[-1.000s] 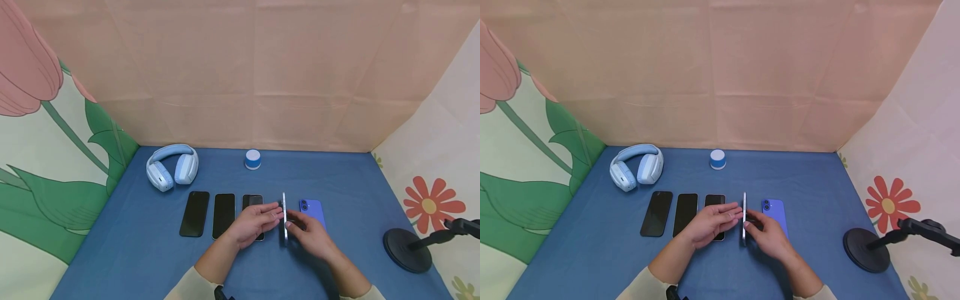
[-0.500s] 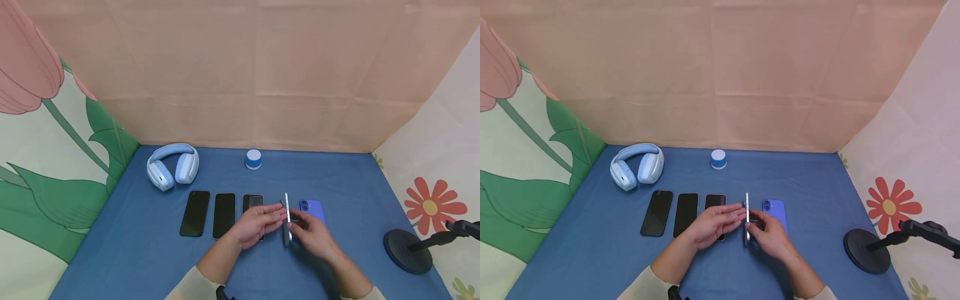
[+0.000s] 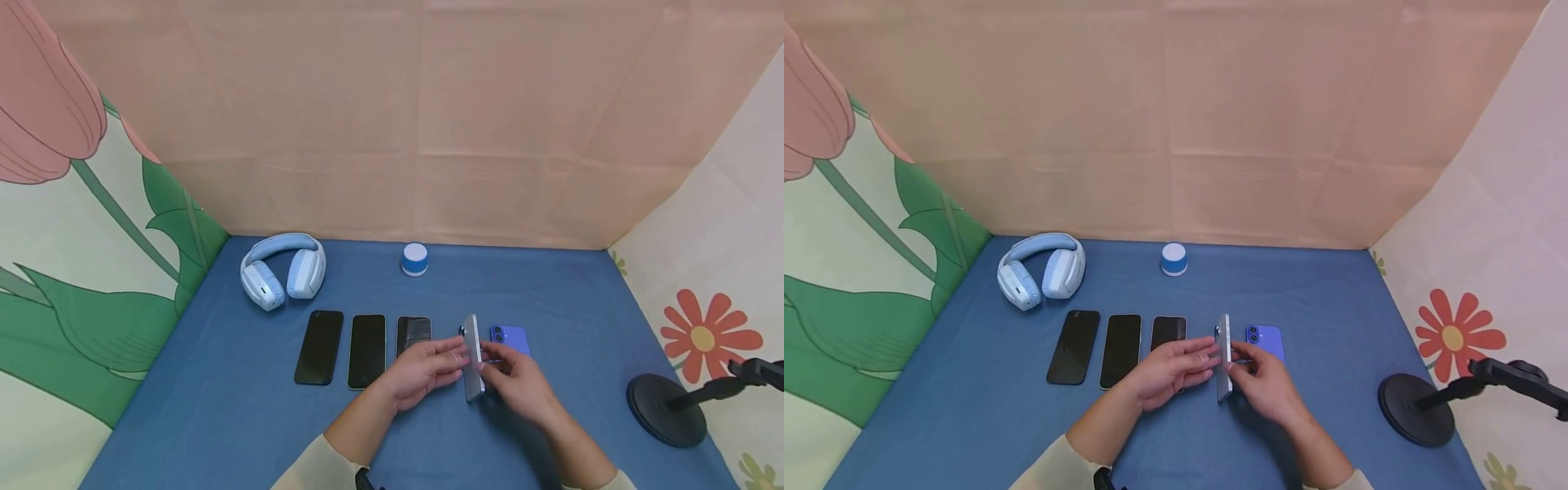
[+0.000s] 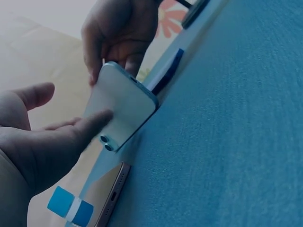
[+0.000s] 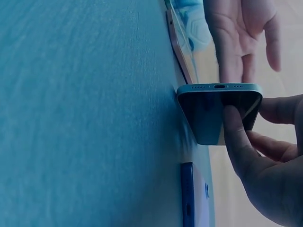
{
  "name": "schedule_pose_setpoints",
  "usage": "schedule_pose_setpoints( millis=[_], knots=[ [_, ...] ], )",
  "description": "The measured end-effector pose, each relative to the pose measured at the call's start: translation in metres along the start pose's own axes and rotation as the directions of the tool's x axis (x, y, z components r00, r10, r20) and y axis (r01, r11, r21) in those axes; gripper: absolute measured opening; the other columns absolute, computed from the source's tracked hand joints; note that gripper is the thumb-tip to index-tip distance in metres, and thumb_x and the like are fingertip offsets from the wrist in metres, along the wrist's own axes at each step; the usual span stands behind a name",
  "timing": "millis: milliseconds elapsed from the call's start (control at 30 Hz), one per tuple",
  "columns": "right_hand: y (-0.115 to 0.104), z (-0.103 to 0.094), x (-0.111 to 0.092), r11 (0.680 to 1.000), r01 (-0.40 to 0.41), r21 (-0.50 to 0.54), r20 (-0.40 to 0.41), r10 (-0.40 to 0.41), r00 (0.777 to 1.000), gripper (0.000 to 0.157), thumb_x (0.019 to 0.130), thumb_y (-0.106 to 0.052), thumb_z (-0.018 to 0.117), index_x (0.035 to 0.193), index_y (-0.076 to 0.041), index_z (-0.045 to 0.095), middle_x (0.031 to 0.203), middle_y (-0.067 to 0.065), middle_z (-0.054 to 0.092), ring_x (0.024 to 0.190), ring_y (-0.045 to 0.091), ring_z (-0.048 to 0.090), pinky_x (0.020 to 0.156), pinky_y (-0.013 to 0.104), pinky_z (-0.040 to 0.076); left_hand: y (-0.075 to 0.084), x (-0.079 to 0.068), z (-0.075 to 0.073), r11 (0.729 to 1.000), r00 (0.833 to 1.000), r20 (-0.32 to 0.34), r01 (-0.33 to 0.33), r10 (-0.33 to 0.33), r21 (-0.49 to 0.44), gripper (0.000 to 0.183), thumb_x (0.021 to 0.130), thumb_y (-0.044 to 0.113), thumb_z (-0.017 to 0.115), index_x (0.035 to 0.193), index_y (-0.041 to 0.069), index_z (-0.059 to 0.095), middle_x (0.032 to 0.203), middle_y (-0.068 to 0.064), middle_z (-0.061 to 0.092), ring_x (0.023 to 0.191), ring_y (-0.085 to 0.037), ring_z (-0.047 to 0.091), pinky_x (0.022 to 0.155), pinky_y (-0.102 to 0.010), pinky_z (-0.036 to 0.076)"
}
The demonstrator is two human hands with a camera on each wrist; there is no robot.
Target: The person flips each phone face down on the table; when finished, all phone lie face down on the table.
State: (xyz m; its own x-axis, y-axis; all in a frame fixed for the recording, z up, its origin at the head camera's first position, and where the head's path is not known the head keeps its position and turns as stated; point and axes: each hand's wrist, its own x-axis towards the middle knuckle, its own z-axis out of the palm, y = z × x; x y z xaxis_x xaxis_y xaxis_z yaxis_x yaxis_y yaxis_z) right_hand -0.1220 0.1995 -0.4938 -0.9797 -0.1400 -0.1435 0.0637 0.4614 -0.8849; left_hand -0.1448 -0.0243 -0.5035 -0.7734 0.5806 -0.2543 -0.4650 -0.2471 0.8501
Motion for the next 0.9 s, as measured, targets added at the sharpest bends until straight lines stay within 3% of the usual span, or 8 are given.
schedule_pose_setpoints(
  millis=[267, 467, 900],
  knots=[
    [0.001, -0.004, -0.003, 0.998, -0.053, 0.042, 0.001, 0.053, 0.999, 0.045, 0.1, -0.013, 0.069, 0.142, -0.002, 0.059, 0.117, 0.016, 0.067, 0.082, 0.02, 0.069, 0.066, 0.031, 0.059, -0.006, -0.001, -0.002, 0.996, 0.999, -0.04, 0.017, -0.013, 0.089, 0.062, 0.105, 0.021, 0.064, 0.159, 0.003, 0.04, 0.161, -0.017, 0.043, 0.15, -0.033, 0.038, 0.119, -0.05, 0.036],
    [0.004, -0.007, -0.006, 0.996, -0.067, 0.062, -0.016, 0.069, 0.998, 0.044, 0.099, -0.009, 0.068, 0.141, 0.001, 0.06, 0.118, 0.017, 0.067, 0.089, 0.023, 0.069, 0.068, 0.032, 0.061, -0.008, -0.002, 0.0, 0.996, 0.999, -0.044, 0.035, -0.031, 0.085, 0.059, 0.105, 0.017, 0.062, 0.158, 0.002, 0.041, 0.16, -0.021, 0.043, 0.15, -0.033, 0.037, 0.121, -0.055, 0.031],
    [0.008, -0.012, -0.009, 0.993, -0.115, 0.036, -0.039, 0.116, 0.992, 0.043, 0.1, -0.009, 0.067, 0.141, 0.001, 0.06, 0.119, 0.017, 0.068, 0.093, 0.024, 0.068, 0.071, 0.03, 0.061, -0.012, 0.0, 0.0, 0.996, 0.999, -0.045, 0.035, -0.031, 0.083, 0.055, 0.106, 0.016, 0.06, 0.156, 0.0, 0.043, 0.16, -0.019, 0.043, 0.15, -0.032, 0.038, 0.119, -0.053, 0.033]
  ],
)
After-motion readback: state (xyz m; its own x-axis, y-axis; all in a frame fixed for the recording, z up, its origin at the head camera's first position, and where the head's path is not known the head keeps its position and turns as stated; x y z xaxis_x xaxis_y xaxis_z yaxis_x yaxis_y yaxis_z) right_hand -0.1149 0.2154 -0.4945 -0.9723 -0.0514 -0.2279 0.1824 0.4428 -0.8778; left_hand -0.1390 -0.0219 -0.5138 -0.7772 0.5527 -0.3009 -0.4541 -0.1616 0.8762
